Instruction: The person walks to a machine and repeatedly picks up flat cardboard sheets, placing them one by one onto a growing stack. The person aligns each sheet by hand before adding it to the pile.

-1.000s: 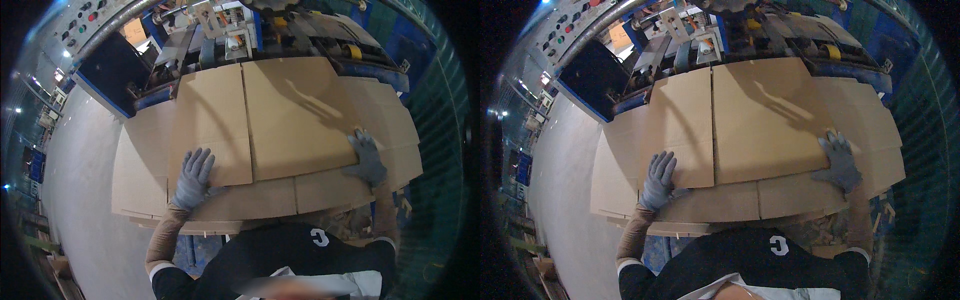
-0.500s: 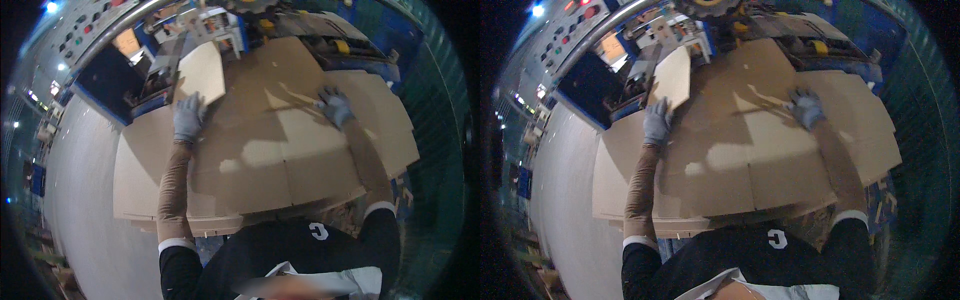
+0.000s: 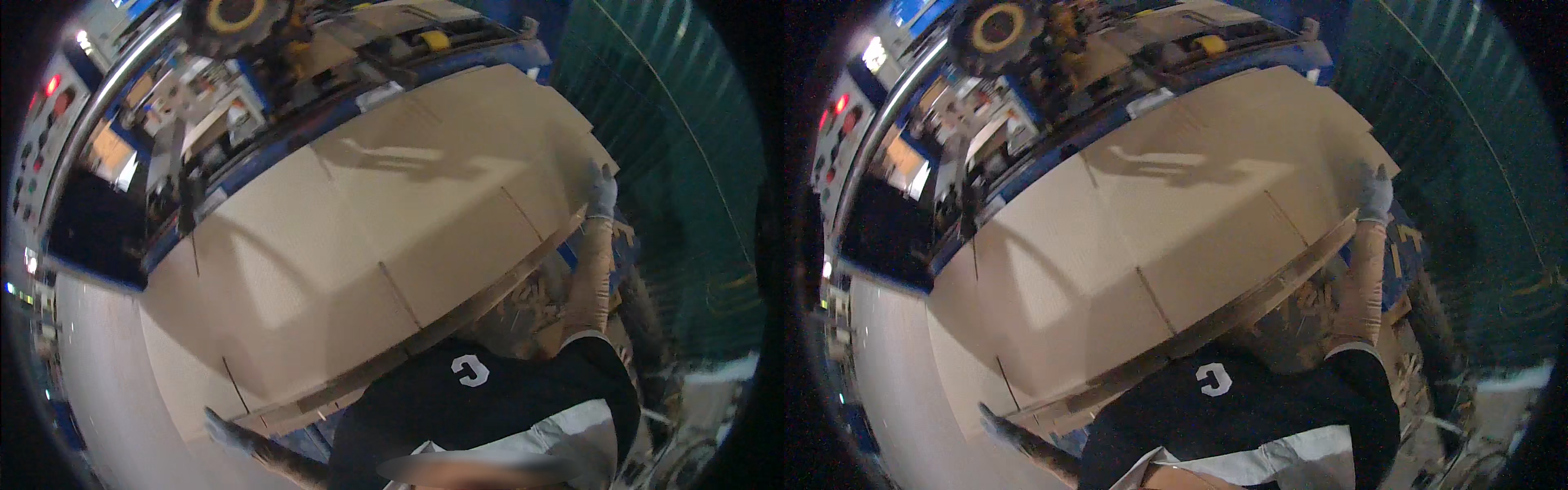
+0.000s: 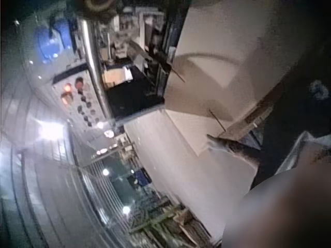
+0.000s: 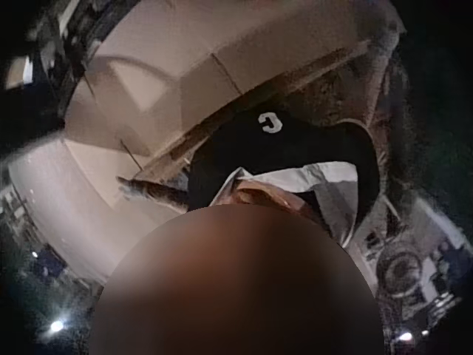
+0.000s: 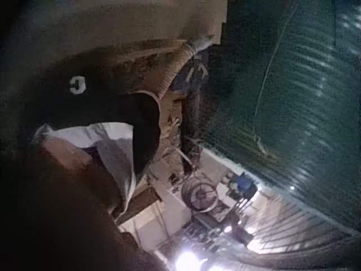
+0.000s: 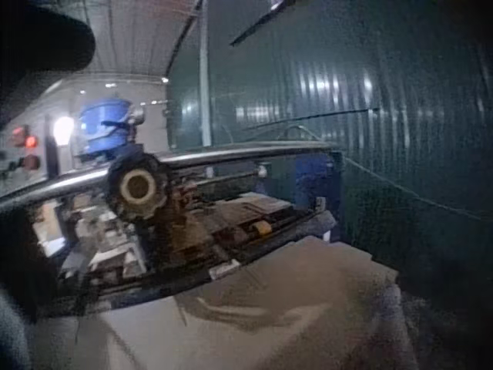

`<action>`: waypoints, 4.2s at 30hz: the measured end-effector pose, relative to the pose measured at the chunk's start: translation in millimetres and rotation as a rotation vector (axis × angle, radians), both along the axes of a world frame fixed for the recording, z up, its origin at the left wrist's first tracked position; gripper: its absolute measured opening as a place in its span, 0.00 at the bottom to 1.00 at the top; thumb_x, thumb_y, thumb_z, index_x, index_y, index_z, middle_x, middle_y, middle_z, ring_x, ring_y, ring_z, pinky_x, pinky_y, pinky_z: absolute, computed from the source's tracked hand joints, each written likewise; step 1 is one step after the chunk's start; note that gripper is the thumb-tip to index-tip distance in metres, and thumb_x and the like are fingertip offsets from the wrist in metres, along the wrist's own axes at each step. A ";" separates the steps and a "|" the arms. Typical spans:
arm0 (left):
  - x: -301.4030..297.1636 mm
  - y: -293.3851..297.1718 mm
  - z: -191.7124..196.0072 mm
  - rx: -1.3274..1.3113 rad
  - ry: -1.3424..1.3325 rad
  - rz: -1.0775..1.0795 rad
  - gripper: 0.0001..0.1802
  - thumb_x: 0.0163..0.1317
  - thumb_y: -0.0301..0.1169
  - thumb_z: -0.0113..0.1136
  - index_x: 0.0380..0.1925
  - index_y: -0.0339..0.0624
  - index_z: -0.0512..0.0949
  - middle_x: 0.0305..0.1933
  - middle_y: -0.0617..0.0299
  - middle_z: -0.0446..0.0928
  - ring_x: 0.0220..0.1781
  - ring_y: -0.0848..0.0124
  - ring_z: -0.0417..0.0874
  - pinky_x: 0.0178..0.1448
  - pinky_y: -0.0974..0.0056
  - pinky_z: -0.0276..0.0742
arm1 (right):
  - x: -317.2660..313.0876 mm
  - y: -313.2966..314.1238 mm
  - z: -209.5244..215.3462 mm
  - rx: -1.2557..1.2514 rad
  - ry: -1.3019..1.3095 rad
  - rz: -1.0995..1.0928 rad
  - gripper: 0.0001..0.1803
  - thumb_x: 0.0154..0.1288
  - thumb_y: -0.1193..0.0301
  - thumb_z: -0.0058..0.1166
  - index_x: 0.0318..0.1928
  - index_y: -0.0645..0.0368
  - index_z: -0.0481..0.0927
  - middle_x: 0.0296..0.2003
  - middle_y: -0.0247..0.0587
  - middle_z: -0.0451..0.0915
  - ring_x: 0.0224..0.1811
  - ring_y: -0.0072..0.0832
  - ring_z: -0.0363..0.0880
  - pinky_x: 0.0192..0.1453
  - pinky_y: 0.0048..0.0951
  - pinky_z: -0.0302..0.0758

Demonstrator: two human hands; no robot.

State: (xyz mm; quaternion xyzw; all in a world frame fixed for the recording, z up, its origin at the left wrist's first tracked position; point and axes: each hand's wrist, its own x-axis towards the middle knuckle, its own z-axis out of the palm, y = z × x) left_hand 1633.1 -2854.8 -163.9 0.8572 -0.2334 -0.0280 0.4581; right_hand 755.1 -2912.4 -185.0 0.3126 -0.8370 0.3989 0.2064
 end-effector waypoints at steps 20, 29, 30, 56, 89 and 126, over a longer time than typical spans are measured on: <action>11.0 3.4 12.2 -0.749 0.432 0.115 0.29 0.69 0.42 0.46 0.63 0.32 0.64 0.62 0.49 0.69 0.63 0.56 0.69 0.64 0.55 0.65 | 64.4 -41.1 167.1 -0.410 -0.418 0.728 0.24 0.66 0.70 0.51 0.59 0.69 0.71 0.56 0.44 0.75 0.58 0.36 0.73 0.62 0.33 0.69; -22.2 -15.9 38.5 -0.725 0.406 -0.441 0.22 0.66 0.35 0.54 0.54 0.30 0.73 0.58 0.52 0.71 0.56 0.62 0.75 0.61 0.56 0.73 | 221.8 41.4 169.2 0.083 0.254 0.935 0.20 0.62 0.66 0.55 0.53 0.61 0.76 0.51 0.43 0.79 0.53 0.35 0.76 0.59 0.36 0.71; -41.3 -12.9 53.4 -0.653 0.336 -0.449 0.21 0.65 0.33 0.55 0.53 0.29 0.73 0.57 0.52 0.73 0.55 0.63 0.76 0.60 0.56 0.74 | 239.1 40.5 148.6 0.158 0.252 1.125 0.20 0.59 0.67 0.56 0.52 0.58 0.77 0.51 0.41 0.79 0.53 0.37 0.77 0.58 0.37 0.72; -131.8 -183.4 48.6 -0.104 -1.021 -1.250 0.29 0.53 0.34 0.60 0.58 0.45 0.72 0.61 0.50 0.71 0.63 0.52 0.71 0.70 0.45 0.61 | 309.9 -148.5 87.9 0.568 0.585 1.432 0.39 0.54 0.38 0.53 0.54 0.57 0.75 0.57 0.47 0.73 0.61 0.46 0.69 0.62 0.48 0.65; 95.0 -2.6 30.8 -0.821 0.447 -0.363 0.26 0.68 0.34 0.47 0.63 0.31 0.64 0.62 0.50 0.69 0.63 0.62 0.69 0.68 0.56 0.64 | 158.2 -41.5 86.2 -1.028 -0.730 0.588 0.25 0.64 0.70 0.55 0.60 0.68 0.69 0.55 0.46 0.75 0.55 0.34 0.75 0.59 0.33 0.71; -120.3 -183.7 50.7 -0.070 -0.993 -1.273 0.32 0.51 0.31 0.61 0.60 0.46 0.70 0.62 0.50 0.69 0.65 0.50 0.68 0.71 0.44 0.58 | 254.5 -145.2 91.0 0.648 0.539 1.335 0.38 0.57 0.39 0.50 0.56 0.57 0.74 0.56 0.49 0.74 0.59 0.46 0.71 0.63 0.44 0.67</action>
